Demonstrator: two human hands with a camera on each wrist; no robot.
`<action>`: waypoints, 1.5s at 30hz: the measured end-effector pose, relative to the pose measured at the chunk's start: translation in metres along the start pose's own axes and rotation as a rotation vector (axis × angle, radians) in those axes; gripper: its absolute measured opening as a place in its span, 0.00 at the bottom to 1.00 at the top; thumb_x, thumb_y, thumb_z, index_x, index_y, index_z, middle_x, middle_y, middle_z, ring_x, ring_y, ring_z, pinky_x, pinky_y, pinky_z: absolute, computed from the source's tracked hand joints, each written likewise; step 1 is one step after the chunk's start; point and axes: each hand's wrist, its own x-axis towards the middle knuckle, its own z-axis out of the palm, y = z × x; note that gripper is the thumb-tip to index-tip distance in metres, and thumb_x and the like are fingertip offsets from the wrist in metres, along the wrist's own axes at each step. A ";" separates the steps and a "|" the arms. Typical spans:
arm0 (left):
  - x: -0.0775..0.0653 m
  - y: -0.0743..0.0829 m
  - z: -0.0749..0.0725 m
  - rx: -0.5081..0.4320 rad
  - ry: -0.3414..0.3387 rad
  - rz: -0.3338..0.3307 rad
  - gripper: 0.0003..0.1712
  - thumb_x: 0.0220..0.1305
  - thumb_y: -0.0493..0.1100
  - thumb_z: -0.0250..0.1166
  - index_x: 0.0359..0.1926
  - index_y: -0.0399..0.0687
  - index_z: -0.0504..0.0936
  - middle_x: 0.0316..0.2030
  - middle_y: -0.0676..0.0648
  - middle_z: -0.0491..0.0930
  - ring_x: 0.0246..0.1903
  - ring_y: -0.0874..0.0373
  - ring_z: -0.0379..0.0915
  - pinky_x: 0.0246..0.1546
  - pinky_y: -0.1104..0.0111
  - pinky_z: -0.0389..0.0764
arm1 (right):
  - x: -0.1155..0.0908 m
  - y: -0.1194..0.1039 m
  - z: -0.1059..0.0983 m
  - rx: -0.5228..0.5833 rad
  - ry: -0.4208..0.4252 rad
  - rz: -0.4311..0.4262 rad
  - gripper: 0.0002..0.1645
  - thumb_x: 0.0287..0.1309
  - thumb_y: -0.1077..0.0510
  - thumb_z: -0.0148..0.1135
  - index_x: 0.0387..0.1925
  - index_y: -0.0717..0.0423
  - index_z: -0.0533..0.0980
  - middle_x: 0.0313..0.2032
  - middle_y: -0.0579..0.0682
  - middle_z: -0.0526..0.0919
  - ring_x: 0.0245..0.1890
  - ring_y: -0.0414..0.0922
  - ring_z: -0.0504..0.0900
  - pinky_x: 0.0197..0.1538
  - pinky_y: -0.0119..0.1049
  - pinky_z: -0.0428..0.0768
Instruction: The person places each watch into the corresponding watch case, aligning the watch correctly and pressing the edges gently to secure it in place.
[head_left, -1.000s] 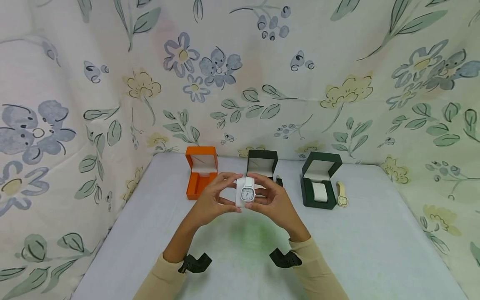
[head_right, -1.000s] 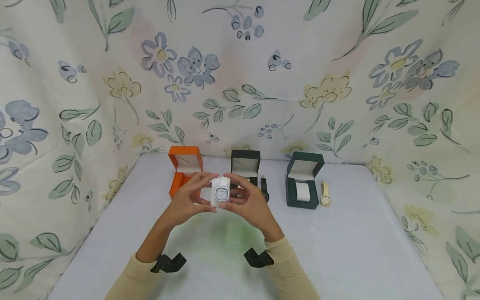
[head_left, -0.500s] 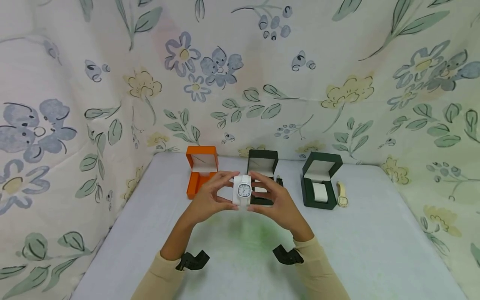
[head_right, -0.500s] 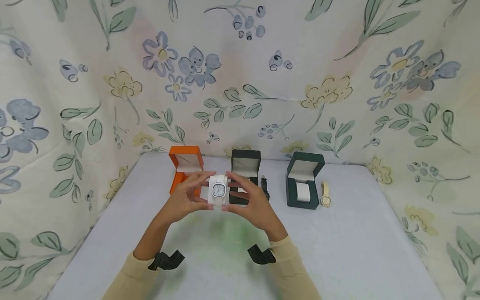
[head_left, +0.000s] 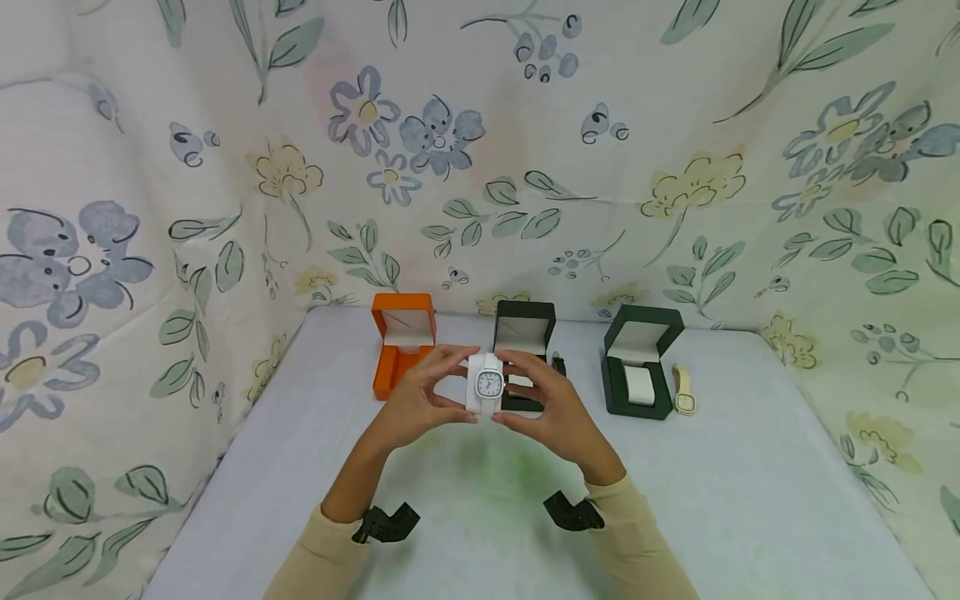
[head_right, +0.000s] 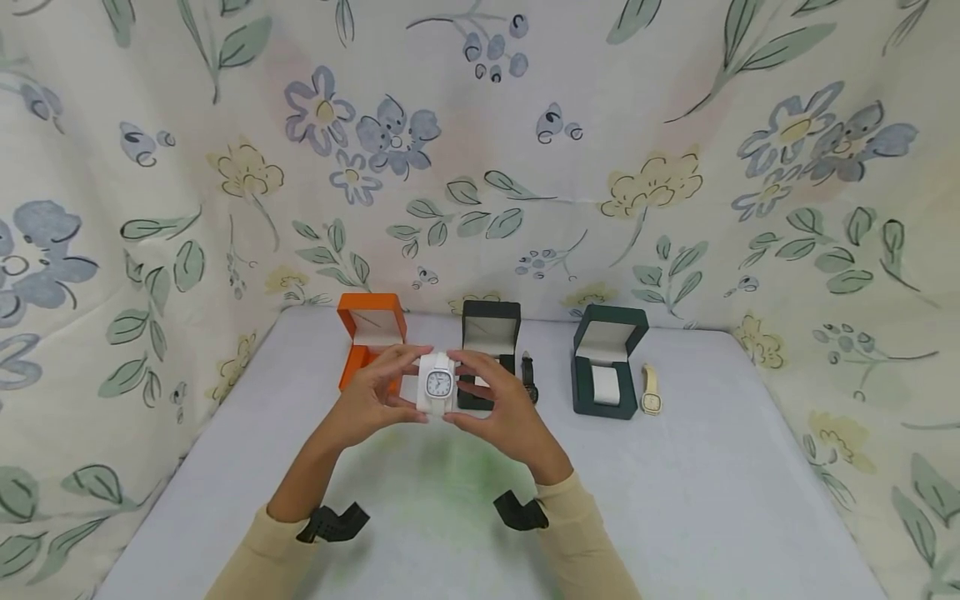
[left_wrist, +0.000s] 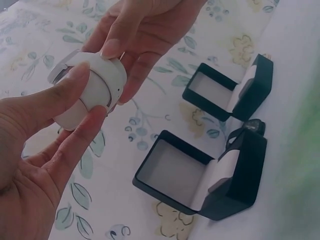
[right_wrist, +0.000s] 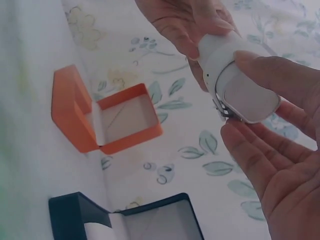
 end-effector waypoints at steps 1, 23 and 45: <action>0.000 0.000 0.000 0.002 0.001 -0.001 0.51 0.49 0.30 0.79 0.73 0.59 0.71 0.63 0.48 0.70 0.58 0.45 0.75 0.39 0.60 0.88 | 0.000 0.000 0.000 -0.001 0.001 -0.002 0.49 0.50 0.69 0.77 0.73 0.54 0.66 0.67 0.51 0.72 0.64 0.52 0.75 0.59 0.45 0.81; -0.001 0.001 0.000 -0.002 0.007 -0.003 0.50 0.49 0.29 0.79 0.73 0.48 0.70 0.62 0.47 0.70 0.58 0.44 0.75 0.39 0.59 0.88 | 0.000 -0.001 0.004 -0.007 0.023 0.022 0.50 0.48 0.70 0.78 0.72 0.57 0.66 0.67 0.51 0.71 0.63 0.51 0.76 0.58 0.47 0.82; -0.001 0.003 -0.006 -0.008 0.002 0.015 0.49 0.51 0.29 0.78 0.73 0.55 0.71 0.63 0.47 0.70 0.57 0.44 0.75 0.39 0.59 0.88 | 0.008 -0.045 0.009 -0.059 0.037 0.040 0.46 0.48 0.75 0.76 0.69 0.69 0.66 0.65 0.62 0.72 0.60 0.58 0.77 0.56 0.51 0.82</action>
